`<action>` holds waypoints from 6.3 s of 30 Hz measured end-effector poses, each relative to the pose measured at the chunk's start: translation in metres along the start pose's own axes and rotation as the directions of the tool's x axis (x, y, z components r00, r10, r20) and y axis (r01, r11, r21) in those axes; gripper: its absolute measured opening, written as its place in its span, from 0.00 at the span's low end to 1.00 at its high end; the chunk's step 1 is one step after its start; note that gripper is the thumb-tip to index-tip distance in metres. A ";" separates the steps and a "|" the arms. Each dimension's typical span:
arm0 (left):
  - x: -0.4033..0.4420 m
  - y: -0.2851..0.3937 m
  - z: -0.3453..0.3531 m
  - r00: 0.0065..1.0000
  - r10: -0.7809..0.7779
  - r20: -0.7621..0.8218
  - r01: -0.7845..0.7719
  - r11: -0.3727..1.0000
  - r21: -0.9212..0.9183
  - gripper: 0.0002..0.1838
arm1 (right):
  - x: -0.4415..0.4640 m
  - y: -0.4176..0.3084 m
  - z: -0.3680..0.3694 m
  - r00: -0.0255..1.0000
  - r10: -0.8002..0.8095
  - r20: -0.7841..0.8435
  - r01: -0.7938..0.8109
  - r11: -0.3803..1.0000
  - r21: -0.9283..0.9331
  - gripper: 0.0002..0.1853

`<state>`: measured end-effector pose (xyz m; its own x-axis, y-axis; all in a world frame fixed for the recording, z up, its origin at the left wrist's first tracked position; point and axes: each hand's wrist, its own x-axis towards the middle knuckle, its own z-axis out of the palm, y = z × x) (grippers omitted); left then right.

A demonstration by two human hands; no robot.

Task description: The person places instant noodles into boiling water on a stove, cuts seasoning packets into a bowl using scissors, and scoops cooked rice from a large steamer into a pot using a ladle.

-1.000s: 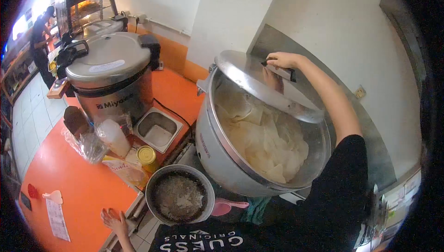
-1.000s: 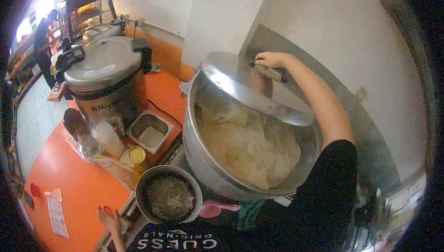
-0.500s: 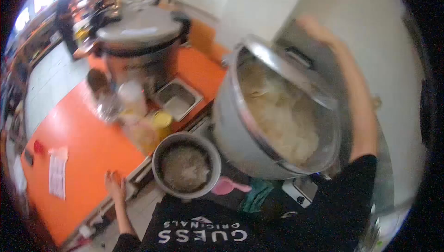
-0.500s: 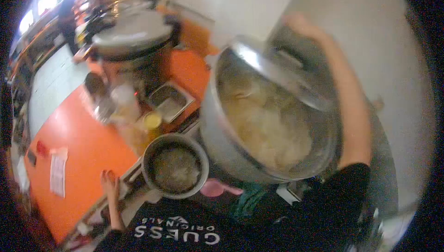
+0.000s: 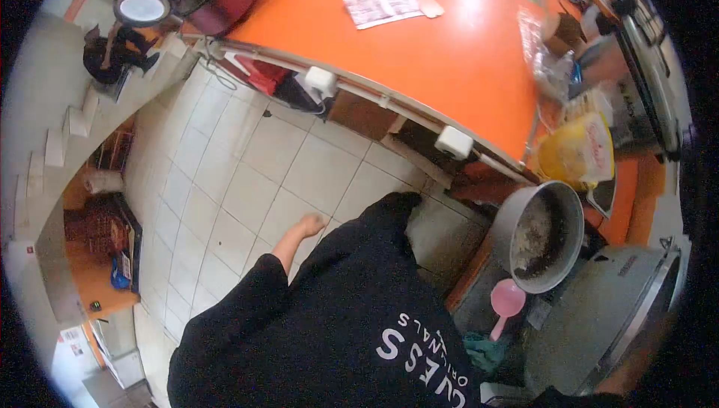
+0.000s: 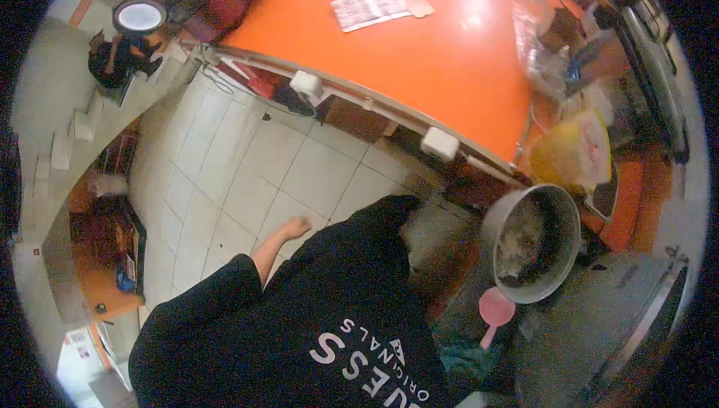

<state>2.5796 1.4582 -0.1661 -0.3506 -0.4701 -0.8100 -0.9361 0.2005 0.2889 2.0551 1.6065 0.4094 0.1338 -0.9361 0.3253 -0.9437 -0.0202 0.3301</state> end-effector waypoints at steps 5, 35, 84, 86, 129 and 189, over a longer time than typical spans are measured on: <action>-0.064 -0.083 0.010 0.801 -0.414 0.432 0.561 0.772 -0.299 0.35 | 0.151 -0.133 0.102 0.843 -0.472 -0.260 0.521 0.837 0.169 0.10; 0.181 -0.049 0.051 0.976 -0.114 0.184 0.146 0.975 -0.167 0.42 | -0.062 -0.350 0.962 0.350 0.467 0.812 -0.585 0.786 -0.200 0.13; 0.011 0.001 -0.192 0.517 0.852 0.085 -0.725 0.489 -0.485 0.26 | 0.121 -0.445 0.323 0.586 0.221 0.780 -0.810 0.172 0.560 0.05; 0.004 0.009 -0.208 0.613 0.776 -0.145 -0.688 0.435 -0.580 0.25 | 0.148 -0.442 0.298 0.681 0.506 0.529 -0.665 0.126 0.736 0.05; -0.145 0.052 -0.372 0.077 0.824 -0.562 -0.990 0.130 0.055 0.05 | 0.187 -0.418 0.200 0.891 0.167 0.423 -0.253 -0.591 0.766 0.19; -0.200 0.044 -0.394 -0.187 0.871 -0.455 -0.925 0.000 0.381 0.15 | 0.211 -0.405 0.119 0.977 0.164 -0.135 -0.008 0.665 0.747 0.07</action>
<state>2.5982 1.2222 0.2102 -0.7618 -0.1283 0.6350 0.3341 0.7620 0.5548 2.4292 1.3752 0.2387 0.0170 -0.8707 0.4916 -0.8547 -0.2678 -0.4446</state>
